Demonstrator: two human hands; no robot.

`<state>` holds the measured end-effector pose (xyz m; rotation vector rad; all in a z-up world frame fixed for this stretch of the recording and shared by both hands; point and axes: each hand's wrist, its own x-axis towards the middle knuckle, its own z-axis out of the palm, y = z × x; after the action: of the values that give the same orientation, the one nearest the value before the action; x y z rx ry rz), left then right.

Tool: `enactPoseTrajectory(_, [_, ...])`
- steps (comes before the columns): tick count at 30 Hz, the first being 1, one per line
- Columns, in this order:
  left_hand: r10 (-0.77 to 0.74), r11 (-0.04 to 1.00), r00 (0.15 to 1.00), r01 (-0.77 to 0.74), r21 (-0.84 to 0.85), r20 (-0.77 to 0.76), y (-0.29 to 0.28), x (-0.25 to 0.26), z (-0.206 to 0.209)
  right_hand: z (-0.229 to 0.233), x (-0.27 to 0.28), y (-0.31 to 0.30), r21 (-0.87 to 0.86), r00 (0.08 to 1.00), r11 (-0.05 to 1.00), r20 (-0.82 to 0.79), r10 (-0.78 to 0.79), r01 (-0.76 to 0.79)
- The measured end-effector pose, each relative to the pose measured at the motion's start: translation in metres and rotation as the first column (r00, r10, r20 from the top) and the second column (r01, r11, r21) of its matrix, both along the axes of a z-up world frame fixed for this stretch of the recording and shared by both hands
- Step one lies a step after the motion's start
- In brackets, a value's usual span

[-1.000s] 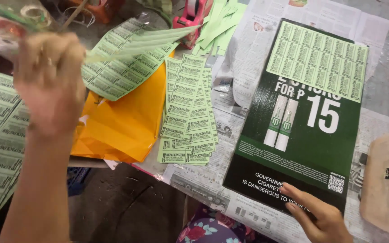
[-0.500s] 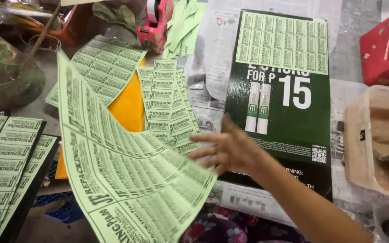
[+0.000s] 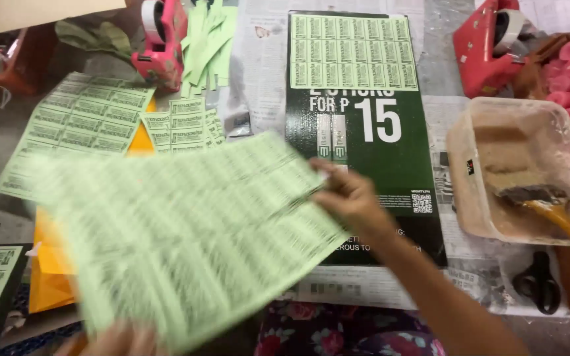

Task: Applying glue to a promotional board and sticking sheets of labels onto it.

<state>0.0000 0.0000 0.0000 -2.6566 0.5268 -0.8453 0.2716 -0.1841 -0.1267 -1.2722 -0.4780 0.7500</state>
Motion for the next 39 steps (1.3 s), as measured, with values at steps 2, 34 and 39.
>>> enactPoseTrajectory(2, [-0.001,1.0,1.0,0.001,-0.026,-0.003,0.0,0.02,-0.018,-0.025,0.052,-0.03,-0.043,0.99,0.997,0.128,-0.064,0.07])
enactPoseTrajectory(34, [0.087,0.9,0.996,-0.077,-0.429,0.004,0.025,0.247,-0.277,-0.126,0.21,-0.074,-0.448,0.386,0.485,0.894,0.228,0.751])
enactPoseTrajectory(39, [0.09,0.823,0.991,-0.129,-0.553,-0.096,0.017,0.231,-0.256,-0.138,0.236,0.015,-0.341,0.17,0.749,0.939,0.299,0.567])
